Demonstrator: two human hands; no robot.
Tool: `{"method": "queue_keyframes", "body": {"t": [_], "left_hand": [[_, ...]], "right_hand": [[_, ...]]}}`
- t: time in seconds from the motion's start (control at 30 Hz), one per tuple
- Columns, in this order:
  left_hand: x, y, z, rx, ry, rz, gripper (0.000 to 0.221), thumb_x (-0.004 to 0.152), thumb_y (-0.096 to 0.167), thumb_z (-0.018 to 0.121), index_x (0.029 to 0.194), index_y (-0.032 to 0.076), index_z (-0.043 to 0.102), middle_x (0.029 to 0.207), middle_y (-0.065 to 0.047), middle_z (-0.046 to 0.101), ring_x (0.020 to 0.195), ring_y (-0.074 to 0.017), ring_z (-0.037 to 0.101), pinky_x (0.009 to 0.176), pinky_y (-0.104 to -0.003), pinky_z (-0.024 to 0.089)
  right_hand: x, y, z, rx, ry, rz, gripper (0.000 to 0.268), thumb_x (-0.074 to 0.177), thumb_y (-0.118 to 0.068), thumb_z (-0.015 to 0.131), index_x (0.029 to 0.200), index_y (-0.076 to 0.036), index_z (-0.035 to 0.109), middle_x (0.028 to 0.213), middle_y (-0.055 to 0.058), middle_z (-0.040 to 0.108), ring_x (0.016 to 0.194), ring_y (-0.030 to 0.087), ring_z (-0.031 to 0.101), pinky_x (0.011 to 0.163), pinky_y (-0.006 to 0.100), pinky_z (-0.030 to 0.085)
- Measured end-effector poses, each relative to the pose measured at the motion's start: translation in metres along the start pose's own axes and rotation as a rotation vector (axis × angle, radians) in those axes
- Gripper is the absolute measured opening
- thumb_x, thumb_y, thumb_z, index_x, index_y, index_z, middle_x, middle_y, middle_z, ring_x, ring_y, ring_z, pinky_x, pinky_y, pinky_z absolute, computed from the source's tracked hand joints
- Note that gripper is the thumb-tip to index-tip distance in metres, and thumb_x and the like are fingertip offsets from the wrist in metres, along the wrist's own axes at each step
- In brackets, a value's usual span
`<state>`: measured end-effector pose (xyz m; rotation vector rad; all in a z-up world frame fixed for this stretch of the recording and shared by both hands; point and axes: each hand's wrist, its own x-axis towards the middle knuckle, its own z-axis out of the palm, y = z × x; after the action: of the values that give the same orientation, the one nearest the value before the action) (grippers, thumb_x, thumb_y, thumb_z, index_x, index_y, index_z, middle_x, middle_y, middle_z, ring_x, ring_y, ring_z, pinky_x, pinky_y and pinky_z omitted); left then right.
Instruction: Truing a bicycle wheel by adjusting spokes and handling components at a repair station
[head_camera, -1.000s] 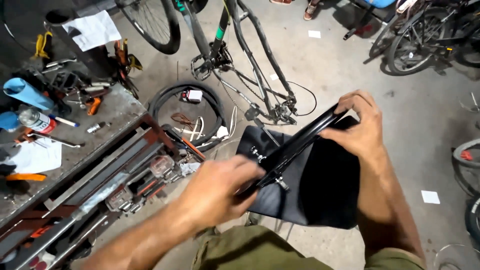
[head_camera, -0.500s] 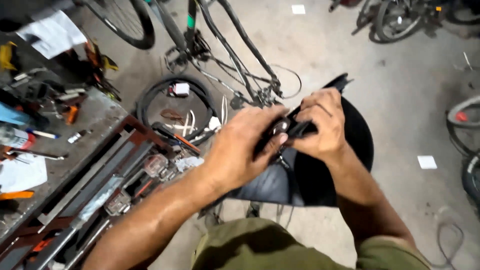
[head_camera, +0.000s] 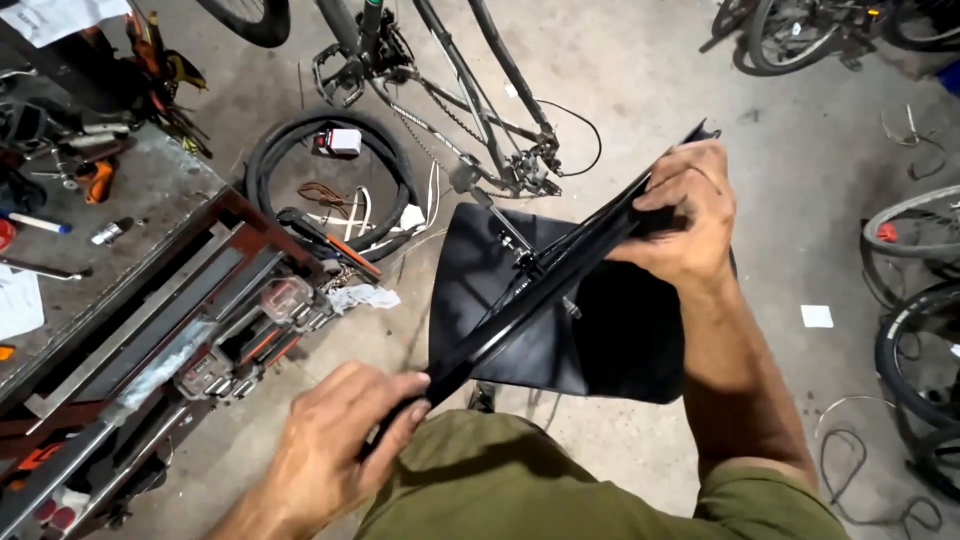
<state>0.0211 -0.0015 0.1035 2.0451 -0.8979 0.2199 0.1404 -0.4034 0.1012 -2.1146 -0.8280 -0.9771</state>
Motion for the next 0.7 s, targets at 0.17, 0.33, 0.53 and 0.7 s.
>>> {"method": "queue_keyframes", "body": {"t": [0.17,0.33,0.53,0.7], "left_hand": [[-0.018,0.013,0.004,-0.060,0.071,-0.036,0.028,0.098,0.019,0.068,0.123,0.006,0.072,0.083,-0.003,0.067,0.069,-0.0197,0.060,0.061,-0.032,0.051],[-0.022,0.027,-0.002,-0.058,0.138,-0.023,0.028,0.096,0.019,0.070,0.121,0.006,0.074,0.074,-0.002,0.062,0.062,-0.0185,0.051,0.057,-0.030,0.046],[-0.020,0.019,0.011,-0.102,0.121,-0.013,0.023,0.096,0.015,0.070,0.117,0.006,0.074,0.080,-0.004,0.068,0.064,-0.0188,0.060,0.061,-0.030,0.052],[0.004,0.043,-0.022,-0.079,0.193,-0.038,0.026,0.095,0.020,0.067,0.113,0.004,0.075,0.071,-0.003,0.063,0.061,-0.0169,0.053,0.057,-0.031,0.044]], "right_hand": [[0.001,0.006,0.004,-0.013,-0.003,-0.022,0.058,0.069,-0.054,0.089,0.086,-0.006,0.064,0.098,0.014,0.061,0.096,0.029,0.055,0.097,0.048,0.041],[0.006,0.006,0.008,-0.002,-0.013,-0.042,0.056,0.070,-0.051,0.091,0.085,-0.005,0.062,0.096,0.015,0.061,0.093,0.028,0.055,0.095,0.046,0.041],[0.005,0.009,0.010,-0.014,-0.007,-0.022,0.058,0.071,-0.056,0.087,0.087,-0.007,0.062,0.098,0.013,0.061,0.096,0.027,0.055,0.098,0.046,0.041],[0.006,0.013,0.011,-0.010,-0.013,-0.013,0.061,0.070,-0.057,0.086,0.085,-0.004,0.062,0.096,0.013,0.060,0.097,0.028,0.054,0.094,0.044,0.042]]}}
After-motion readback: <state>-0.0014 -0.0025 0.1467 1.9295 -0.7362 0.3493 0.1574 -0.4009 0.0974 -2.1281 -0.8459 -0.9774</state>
